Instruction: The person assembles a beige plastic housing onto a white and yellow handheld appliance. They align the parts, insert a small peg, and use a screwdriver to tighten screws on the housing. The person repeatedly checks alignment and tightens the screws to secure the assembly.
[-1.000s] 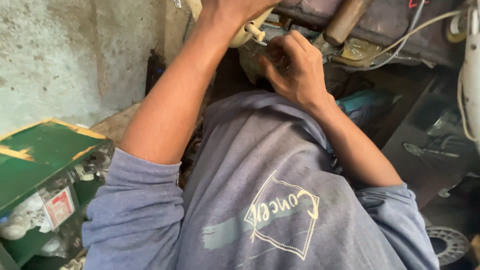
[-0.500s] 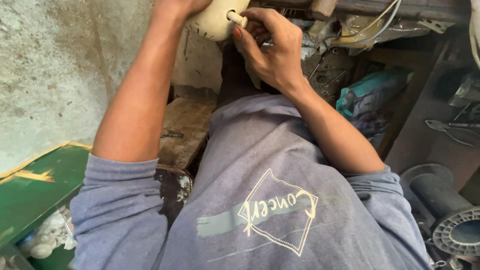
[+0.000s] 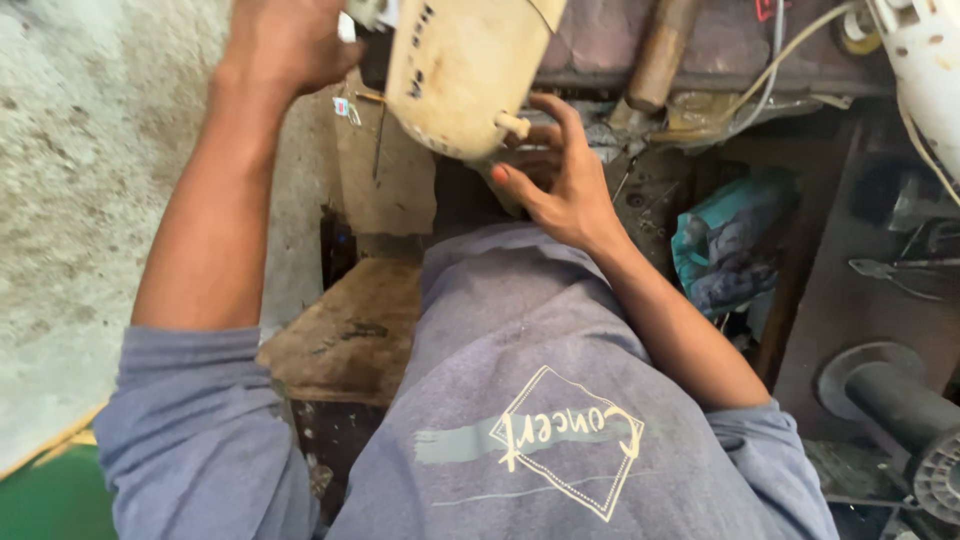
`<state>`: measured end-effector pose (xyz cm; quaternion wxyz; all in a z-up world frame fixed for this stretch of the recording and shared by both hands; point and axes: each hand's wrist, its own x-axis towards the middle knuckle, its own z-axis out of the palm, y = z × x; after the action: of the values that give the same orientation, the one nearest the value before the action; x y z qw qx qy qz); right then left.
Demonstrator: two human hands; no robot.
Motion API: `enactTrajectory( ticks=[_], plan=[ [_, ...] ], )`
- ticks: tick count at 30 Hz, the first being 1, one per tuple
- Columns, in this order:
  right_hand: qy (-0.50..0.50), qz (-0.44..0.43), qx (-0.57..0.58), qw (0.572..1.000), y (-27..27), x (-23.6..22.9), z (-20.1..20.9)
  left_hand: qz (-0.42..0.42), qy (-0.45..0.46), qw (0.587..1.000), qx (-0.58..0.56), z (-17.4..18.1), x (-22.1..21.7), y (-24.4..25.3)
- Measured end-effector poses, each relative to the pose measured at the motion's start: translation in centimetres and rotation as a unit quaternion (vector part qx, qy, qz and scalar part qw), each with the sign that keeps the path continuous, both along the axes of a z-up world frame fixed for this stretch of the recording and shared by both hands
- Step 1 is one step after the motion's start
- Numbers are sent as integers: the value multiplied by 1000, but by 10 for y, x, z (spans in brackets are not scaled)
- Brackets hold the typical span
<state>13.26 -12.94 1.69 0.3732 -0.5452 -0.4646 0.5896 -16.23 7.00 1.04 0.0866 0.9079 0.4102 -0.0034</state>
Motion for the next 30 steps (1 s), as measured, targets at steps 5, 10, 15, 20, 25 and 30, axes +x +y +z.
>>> enactTrajectory(
  ticks=[5, 10, 15, 20, 25, 30],
  plan=[
    [143, -52, -64, 986, 5, -27, -11, -121, 35, 989, -77, -10, 16, 54],
    [105, -159, -29, 981, 11, -59, -22, -236, 14, 968, -90, -14, 37, 92],
    [261, -291, -38, 920, 13, -85, -27, -235, -7, 965, -121, -19, 30, 85],
    [300, -317, -14, 900, -11, -103, -19, -191, -93, 968, -133, -16, 3, 39],
    [211, -279, 50, 935, -34, -123, -20, -171, -218, 957, -81, -4, -25, 6],
    [164, -245, 93, 951, -36, -112, -19, -119, -299, 947, 9, 17, -42, -2]
  ],
)
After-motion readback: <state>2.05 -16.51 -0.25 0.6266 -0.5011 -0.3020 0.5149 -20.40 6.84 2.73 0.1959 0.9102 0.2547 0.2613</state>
